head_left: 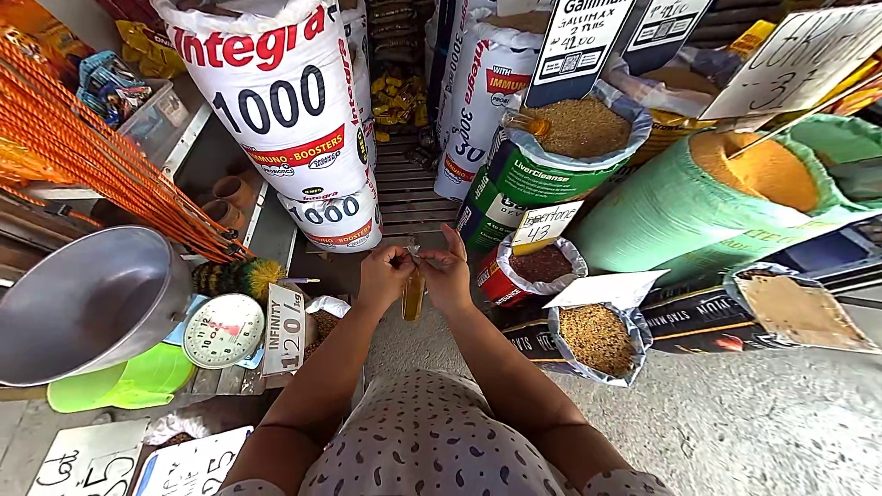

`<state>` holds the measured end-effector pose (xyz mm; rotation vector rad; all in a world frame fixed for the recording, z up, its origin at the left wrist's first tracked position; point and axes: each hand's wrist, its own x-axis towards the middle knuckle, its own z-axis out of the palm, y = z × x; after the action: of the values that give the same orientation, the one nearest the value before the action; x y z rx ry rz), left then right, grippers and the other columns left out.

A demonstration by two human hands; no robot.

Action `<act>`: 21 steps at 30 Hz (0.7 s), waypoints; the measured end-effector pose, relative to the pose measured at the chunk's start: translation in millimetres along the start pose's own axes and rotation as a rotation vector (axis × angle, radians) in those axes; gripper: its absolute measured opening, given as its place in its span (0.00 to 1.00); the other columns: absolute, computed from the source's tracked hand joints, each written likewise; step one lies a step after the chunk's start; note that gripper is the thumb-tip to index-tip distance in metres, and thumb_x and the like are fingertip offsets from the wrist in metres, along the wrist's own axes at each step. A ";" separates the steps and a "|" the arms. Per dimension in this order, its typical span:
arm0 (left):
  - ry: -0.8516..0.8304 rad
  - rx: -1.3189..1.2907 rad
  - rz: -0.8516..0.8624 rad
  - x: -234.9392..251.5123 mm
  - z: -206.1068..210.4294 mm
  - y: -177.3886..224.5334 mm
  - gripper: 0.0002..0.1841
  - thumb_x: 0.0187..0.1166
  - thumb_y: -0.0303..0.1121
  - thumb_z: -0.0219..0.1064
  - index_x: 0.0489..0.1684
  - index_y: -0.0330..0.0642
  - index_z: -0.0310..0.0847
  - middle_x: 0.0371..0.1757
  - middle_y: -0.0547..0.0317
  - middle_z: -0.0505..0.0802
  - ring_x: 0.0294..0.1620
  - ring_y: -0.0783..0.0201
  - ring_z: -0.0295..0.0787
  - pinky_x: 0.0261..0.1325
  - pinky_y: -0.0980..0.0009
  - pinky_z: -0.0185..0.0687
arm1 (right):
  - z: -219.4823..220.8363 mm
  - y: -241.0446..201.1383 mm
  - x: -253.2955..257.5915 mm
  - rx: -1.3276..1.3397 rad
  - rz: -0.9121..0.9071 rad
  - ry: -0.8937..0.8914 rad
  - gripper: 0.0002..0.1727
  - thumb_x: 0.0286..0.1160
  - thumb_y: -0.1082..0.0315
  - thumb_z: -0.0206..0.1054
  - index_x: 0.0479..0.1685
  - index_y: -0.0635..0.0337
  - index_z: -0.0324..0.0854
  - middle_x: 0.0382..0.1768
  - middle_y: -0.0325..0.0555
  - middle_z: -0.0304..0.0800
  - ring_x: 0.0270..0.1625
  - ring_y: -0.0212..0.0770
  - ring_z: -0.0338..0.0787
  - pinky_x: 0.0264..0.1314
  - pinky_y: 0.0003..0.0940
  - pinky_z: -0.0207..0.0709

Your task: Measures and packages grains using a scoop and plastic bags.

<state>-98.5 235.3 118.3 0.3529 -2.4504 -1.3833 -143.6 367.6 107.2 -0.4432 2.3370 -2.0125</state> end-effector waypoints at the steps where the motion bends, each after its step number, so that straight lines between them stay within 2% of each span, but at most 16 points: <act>1: -0.032 -0.022 -0.035 1.3 -1.1 -2.4 0.03 0.77 0.29 0.73 0.39 0.38 0.90 0.33 0.57 0.92 0.33 0.67 0.87 0.44 0.64 0.84 | -0.2 1.2 1.4 0.063 0.078 -0.055 0.03 0.70 0.75 0.76 0.30 0.62 0.91 0.92 0.53 0.56 0.95 0.53 0.48 0.91 0.54 0.54; 3: -0.098 -0.111 -0.095 3.4 -2.6 -9.0 0.04 0.79 0.29 0.72 0.39 0.39 0.90 0.33 0.58 0.91 0.34 0.67 0.85 0.43 0.65 0.83 | -2.3 4.6 6.0 0.243 0.251 -0.175 0.03 0.74 0.78 0.71 0.34 0.65 0.87 0.91 0.48 0.60 0.89 0.43 0.63 0.84 0.45 0.67; 5: -0.129 -0.207 -0.138 4.0 -3.1 -14.5 0.05 0.80 0.29 0.72 0.42 0.38 0.91 0.36 0.57 0.93 0.36 0.69 0.86 0.46 0.67 0.84 | -6.5 9.0 11.4 0.434 0.370 -0.283 0.06 0.77 0.82 0.64 0.35 0.65 0.83 0.83 0.47 0.70 0.70 0.35 0.79 0.68 0.34 0.77; 6: -0.121 -0.237 -0.153 3.3 -3.0 -15.2 0.05 0.80 0.30 0.73 0.44 0.38 0.92 0.38 0.57 0.94 0.38 0.69 0.88 0.49 0.67 0.86 | -7.5 13.1 13.3 0.511 0.402 -0.311 0.07 0.78 0.82 0.61 0.35 0.65 0.82 0.79 0.48 0.74 0.64 0.34 0.82 0.63 0.32 0.80; 8: -0.060 -0.248 -0.155 1.4 -1.6 -14.4 0.06 0.79 0.31 0.74 0.46 0.40 0.92 0.41 0.59 0.95 0.39 0.70 0.89 0.50 0.69 0.86 | -5.0 16.8 13.3 0.592 0.436 -0.295 0.09 0.78 0.83 0.60 0.34 0.64 0.82 0.77 0.48 0.76 0.60 0.34 0.83 0.60 0.31 0.80; 10: -0.023 -0.237 -0.145 -0.9 -2.1 -13.0 0.06 0.80 0.30 0.73 0.48 0.41 0.92 0.44 0.59 0.95 0.42 0.71 0.90 0.53 0.68 0.87 | 0.9 15.7 10.3 0.617 0.442 -0.235 0.09 0.78 0.82 0.62 0.34 0.63 0.84 0.78 0.49 0.74 0.62 0.35 0.83 0.61 0.31 0.79; 13: -0.075 -0.246 -0.105 -2.1 -9.4 -13.1 0.08 0.82 0.28 0.70 0.52 0.39 0.92 0.47 0.56 0.96 0.45 0.69 0.92 0.56 0.66 0.88 | 6.6 11.4 7.6 0.612 0.413 -0.147 0.09 0.75 0.84 0.64 0.29 0.64 0.85 0.79 0.50 0.73 0.61 0.35 0.83 0.62 0.31 0.80; 16: -0.116 -0.148 -0.074 -1.6 -18.6 -8.3 0.08 0.81 0.32 0.73 0.50 0.41 0.94 0.47 0.57 0.97 0.46 0.70 0.93 0.57 0.65 0.89 | 9.0 11.5 4.7 0.560 0.318 -0.122 0.10 0.71 0.85 0.66 0.26 0.65 0.87 0.86 0.50 0.65 0.72 0.36 0.78 0.71 0.33 0.76; 20: -0.089 -0.056 -0.066 -2.0 -27.6 -1.7 0.04 0.78 0.31 0.75 0.42 0.42 0.94 0.38 0.60 0.96 0.37 0.72 0.90 0.49 0.68 0.88 | 15.2 12.6 2.9 0.450 0.165 -0.106 0.09 0.63 0.86 0.72 0.23 0.64 0.89 0.92 0.49 0.54 0.81 0.37 0.71 0.76 0.37 0.73; 21: -0.079 -0.053 -0.073 -2.4 -28.1 -0.9 0.03 0.77 0.30 0.75 0.40 0.42 0.94 0.36 0.61 0.95 0.35 0.72 0.90 0.46 0.69 0.88 | 16.5 12.7 2.0 0.421 0.133 -0.097 0.08 0.62 0.85 0.74 0.23 0.63 0.89 0.93 0.48 0.52 0.85 0.38 0.66 0.79 0.39 0.70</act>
<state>-85.6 213.6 131.0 0.3864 -2.4812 -1.5170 -144.6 352.8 92.4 -0.3438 1.7668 -2.2724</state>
